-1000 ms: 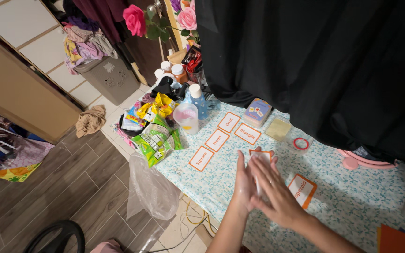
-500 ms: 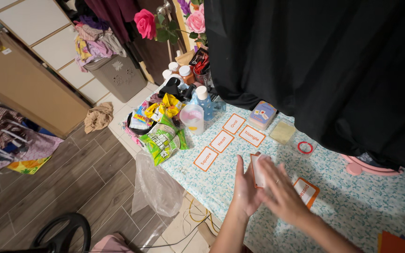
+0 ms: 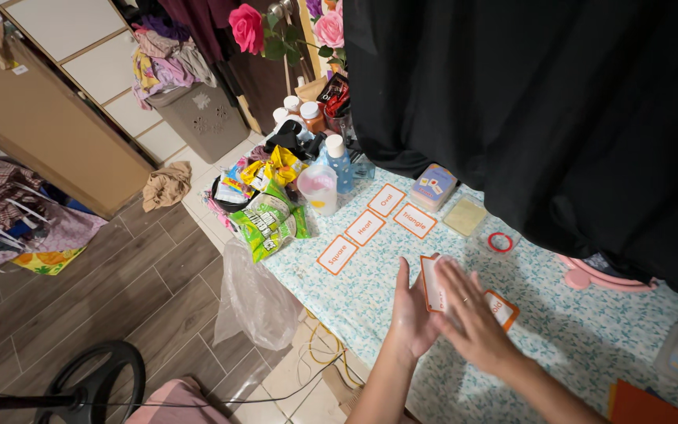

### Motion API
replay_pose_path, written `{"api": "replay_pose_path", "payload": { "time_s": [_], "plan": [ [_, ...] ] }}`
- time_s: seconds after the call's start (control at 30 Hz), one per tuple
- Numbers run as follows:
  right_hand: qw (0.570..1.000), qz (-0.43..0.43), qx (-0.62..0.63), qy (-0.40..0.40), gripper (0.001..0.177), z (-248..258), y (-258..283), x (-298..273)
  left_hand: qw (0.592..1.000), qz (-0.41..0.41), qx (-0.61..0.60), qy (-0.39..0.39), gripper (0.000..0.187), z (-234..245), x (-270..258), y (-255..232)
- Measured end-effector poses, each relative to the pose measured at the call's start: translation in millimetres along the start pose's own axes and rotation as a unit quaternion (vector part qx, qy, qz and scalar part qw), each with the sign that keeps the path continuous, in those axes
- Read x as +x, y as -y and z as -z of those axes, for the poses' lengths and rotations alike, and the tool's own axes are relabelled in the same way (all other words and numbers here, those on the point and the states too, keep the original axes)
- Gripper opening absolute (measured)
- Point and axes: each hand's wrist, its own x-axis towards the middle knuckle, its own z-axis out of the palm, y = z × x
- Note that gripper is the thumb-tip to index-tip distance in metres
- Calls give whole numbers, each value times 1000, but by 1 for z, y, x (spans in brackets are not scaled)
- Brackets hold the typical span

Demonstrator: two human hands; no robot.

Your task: The person repeatedly wipes small orange cards with a white cloth and places them on a table. The cards are handled one at a time and arranged in a row on the table surface.

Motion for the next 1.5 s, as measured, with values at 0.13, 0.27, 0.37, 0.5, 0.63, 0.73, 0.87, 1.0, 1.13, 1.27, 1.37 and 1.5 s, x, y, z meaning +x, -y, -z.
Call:
{"api": "replay_pose_path", "payload": {
  "time_s": [0.13, 0.27, 0.37, 0.5, 0.63, 0.73, 0.87, 1.0, 1.13, 1.27, 1.37, 1.5],
  "plan": [
    [997, 58, 8, 42, 80, 3, -2, -12, 999, 40, -34, -10, 86, 0, 1, 5],
    [999, 0, -17, 27, 76, 4, -7, -14, 1000, 10, -12, 1, 87, 6, -1, 12],
    [1000, 20, 5, 4, 73, 2, -10, -15, 1000, 25, 18, -2, 90, 11, 2, 14],
    [996, 40, 48, 67, 70, -3, -15, -20, 999, 18, -2, -34, 92, 14, 7, 8],
    [999, -14, 13, 33, 65, -9, -25, -15, 999, 13, 28, -41, 86, 13, 5, 5],
    [998, -21, 57, 13, 61, -15, -29, -6, 1000, 16, 23, -8, 85, 10, 6, 4],
    [998, 12, 54, 10, 50, -21, -33, -6, 999, 44, -8, -12, 73, 18, 18, 0],
    [995, -58, 78, -38, 44, -18, -53, -6, 992, 71, 100, -8, 46, 50, 35, 0],
    [958, -238, 157, -29, 35, -13, -73, -7, 977, 118, 178, -23, 41, 95, 65, 5],
    [925, -324, 187, -59, 33, -6, -88, -12, 896, -4, 439, -67, 36, 131, 116, -14],
    [936, -265, 200, -114, 33, 3, -99, -23, 601, -137, 764, -191, 31, 144, 143, -50],
    [937, -269, 201, -99, 34, 9, -110, -42, 536, -139, 785, -278, 37, 146, 152, -82]
  ]
}}
